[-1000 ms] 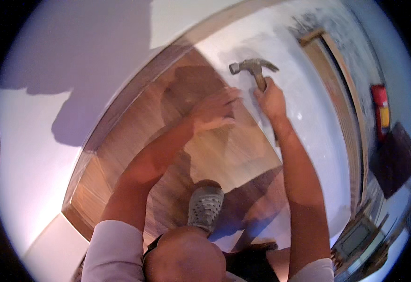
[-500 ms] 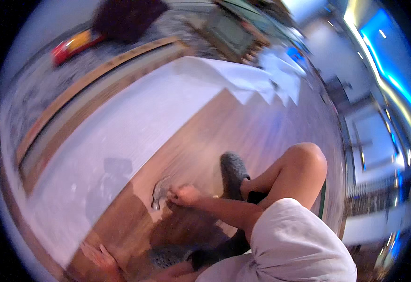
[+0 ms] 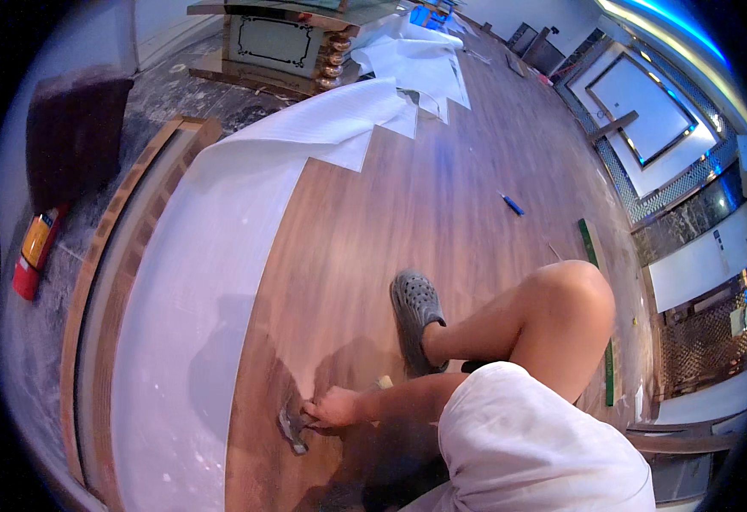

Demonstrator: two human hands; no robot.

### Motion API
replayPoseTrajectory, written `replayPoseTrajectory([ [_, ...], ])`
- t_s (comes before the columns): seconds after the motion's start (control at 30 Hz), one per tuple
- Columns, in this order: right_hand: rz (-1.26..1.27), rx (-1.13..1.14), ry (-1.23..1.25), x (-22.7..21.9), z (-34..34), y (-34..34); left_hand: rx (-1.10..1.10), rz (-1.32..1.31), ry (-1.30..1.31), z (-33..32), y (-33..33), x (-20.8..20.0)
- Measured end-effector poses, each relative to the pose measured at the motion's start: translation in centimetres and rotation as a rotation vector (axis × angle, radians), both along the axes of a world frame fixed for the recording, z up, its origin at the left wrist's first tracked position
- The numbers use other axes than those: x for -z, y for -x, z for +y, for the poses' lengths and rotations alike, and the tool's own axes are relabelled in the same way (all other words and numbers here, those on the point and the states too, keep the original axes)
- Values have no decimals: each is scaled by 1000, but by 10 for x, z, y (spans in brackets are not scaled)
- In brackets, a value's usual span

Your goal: The person installs laminate flooring by placing planks over foam underlayment, aligning them with existing rows, and tapping them into place with a hammer.

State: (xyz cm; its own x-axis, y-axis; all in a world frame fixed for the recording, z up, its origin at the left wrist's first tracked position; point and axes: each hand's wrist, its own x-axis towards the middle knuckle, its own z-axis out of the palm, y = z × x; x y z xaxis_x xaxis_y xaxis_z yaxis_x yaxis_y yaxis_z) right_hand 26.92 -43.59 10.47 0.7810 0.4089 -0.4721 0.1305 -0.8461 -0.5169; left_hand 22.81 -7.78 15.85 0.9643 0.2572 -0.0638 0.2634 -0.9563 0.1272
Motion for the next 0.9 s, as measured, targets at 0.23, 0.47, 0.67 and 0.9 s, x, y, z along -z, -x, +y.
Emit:
replayPoseTrajectory([
  [0.23, -30, -36, -99, 8, -10, -5, 97, 17, 92, -26, -63, -3],
  [0.47, 87, 36, -81, -28, -27, -27, 99, 146, 282, 11, -107, -7],
  [0.67, -1, -59, -106, -119, -80, -103, -7, 329, 784, 18, -173, -37],
  [0.9, 159, 236, 152, -287, -225, -173, 218, 774, 1101, -247, -148, -169],
])
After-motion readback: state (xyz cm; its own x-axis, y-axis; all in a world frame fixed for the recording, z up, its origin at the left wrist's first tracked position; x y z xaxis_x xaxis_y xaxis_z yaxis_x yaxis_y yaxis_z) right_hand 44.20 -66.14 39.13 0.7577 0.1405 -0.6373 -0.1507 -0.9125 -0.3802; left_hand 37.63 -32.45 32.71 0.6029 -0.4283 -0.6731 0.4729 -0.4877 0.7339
